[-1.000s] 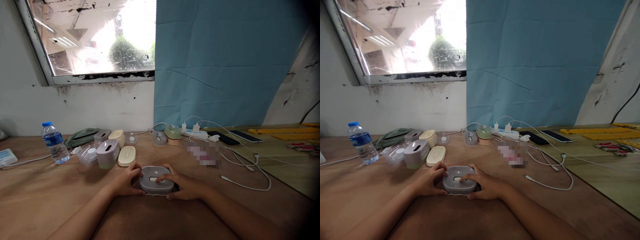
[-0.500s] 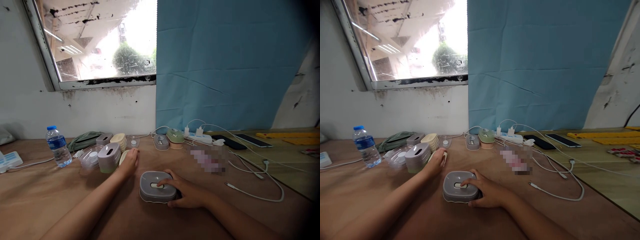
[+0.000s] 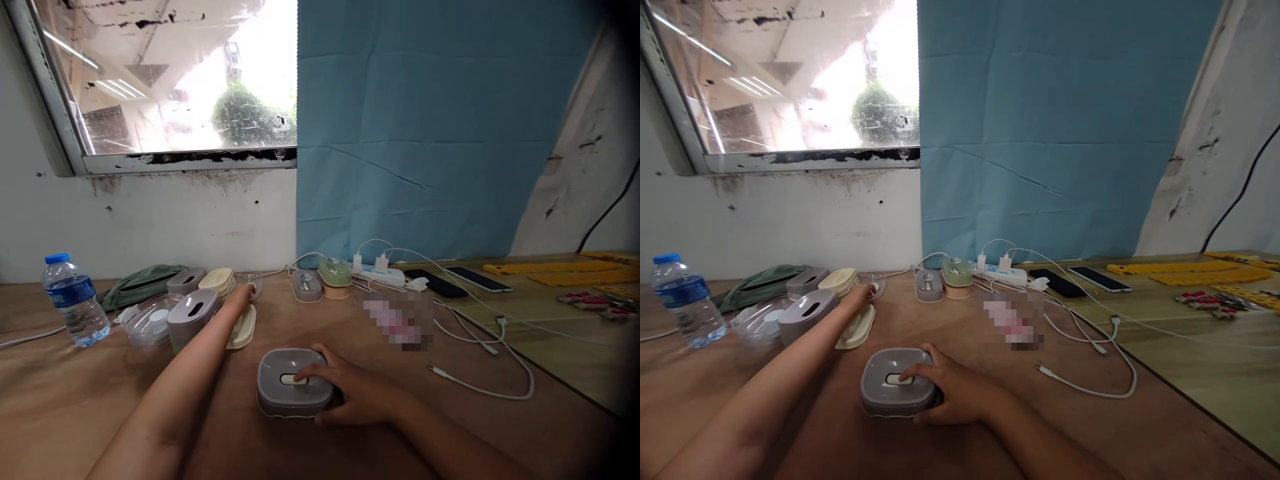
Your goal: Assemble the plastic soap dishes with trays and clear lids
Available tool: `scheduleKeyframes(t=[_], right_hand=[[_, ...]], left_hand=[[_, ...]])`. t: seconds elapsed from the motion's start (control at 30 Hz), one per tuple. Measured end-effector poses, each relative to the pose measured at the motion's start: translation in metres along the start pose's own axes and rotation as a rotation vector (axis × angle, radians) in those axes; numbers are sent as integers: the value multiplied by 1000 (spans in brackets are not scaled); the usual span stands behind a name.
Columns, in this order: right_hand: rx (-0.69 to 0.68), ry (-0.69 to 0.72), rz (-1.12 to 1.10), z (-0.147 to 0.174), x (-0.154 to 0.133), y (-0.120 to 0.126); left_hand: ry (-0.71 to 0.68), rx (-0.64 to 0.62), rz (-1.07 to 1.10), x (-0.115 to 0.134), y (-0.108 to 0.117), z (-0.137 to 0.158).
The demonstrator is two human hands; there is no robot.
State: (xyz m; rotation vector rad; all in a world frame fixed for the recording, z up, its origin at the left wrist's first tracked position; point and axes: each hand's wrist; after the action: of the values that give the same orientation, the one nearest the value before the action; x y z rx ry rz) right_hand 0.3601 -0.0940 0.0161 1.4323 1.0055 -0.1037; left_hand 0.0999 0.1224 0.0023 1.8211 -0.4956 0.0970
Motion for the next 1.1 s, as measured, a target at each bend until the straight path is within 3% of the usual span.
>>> scheduleKeyframes(t=[0.2,0.4,0.63,0.8,0.83,0.9,0.93,1.03,1.1], right_hand=[[-11,-8,-5,-1,3,-1],[-6,-18,-2,-1,2,-1],[-33,-63,5,-1,-2,0],[-30,-70,27,1,-4,1],[-24,-63,26,1,-3,1],[-13,-41,18,1,0,1],[-2,-26,12,1,1,1],[81,28,-19,0,2,0],[191,62,-28,-2,-1,0]], left_hand=[[45,-10,44,-3,5,-8],[71,65,192,2,15,-12],[81,386,567,34,44,1],[85,563,938,67,71,53],[91,554,1042,71,76,69],[226,385,1566,76,82,102],[295,301,1715,76,83,118],[433,140,1915,74,80,155],[483,101,1980,73,73,169]])
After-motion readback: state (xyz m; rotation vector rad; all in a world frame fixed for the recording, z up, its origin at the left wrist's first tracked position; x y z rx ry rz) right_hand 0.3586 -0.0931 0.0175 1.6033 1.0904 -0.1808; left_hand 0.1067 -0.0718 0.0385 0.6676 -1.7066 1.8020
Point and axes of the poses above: each hand's wrist, its own z-axis away from the middle knuckle, its own y-axis out of the back of the hand, x = y × z, and after that the axes turned 14 degrees about x, right-handed
